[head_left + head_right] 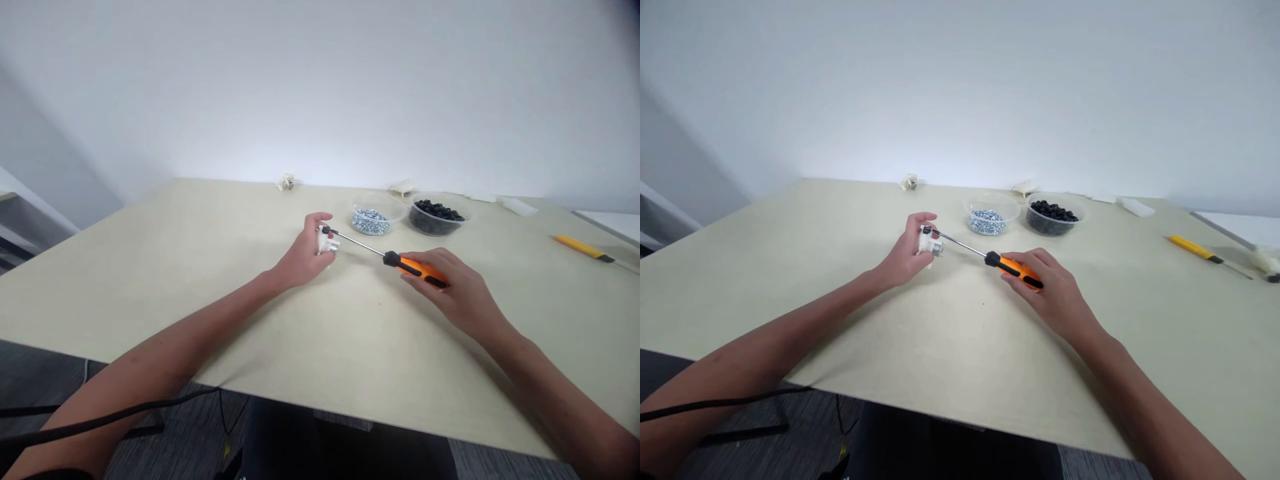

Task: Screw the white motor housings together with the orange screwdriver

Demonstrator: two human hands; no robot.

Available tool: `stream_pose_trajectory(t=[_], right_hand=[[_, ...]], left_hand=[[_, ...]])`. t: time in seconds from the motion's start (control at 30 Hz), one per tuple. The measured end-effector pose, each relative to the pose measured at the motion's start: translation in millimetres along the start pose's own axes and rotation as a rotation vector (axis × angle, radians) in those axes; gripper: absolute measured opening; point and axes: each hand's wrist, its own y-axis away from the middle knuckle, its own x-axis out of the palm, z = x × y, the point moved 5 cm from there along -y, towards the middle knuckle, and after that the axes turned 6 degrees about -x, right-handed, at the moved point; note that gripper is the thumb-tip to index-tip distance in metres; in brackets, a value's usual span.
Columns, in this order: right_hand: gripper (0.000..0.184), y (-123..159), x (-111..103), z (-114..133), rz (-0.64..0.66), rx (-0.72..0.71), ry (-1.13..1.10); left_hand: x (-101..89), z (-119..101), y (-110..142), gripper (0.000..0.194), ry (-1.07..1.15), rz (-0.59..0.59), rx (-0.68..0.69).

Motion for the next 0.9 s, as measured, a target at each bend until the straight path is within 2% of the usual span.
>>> stream_pose_trajectory(t=[0.13, 0.23, 0.37, 0.63, 0.8, 0.9], right_hand=[[0.03, 0, -2, -2, -0.012, 0.036, -0.042], [0.029, -2, 0, -4, 0.041, 0.147, -0.108], [0.035, -2, 3, -4, 0.106, 0.296, -0.237], [0.04, -1, 1, -2, 0.117, 0.389, -0.404], [0.033, -2, -3, -11, 0.056, 0.476, -0.575], [0.026, -1, -2, -19, 0.025, 0.538, -0.778]], left_hand=[[3.0, 4, 0, 0.052, 0.052, 0.051, -0.2], [5.5, 7, 0, 0.045, 0.055, 0.086, -0.282], [8.0, 10, 0, 0.033, 0.099, 0.114, -0.284], [6.8, 11, -1, 0.037, 0.1, 0.114, -0.28], [5.5, 9, -1, 0.035, 0.044, 0.168, -0.299], [7.5, 10, 0, 0.035, 0.091, 0.181, -0.33]])
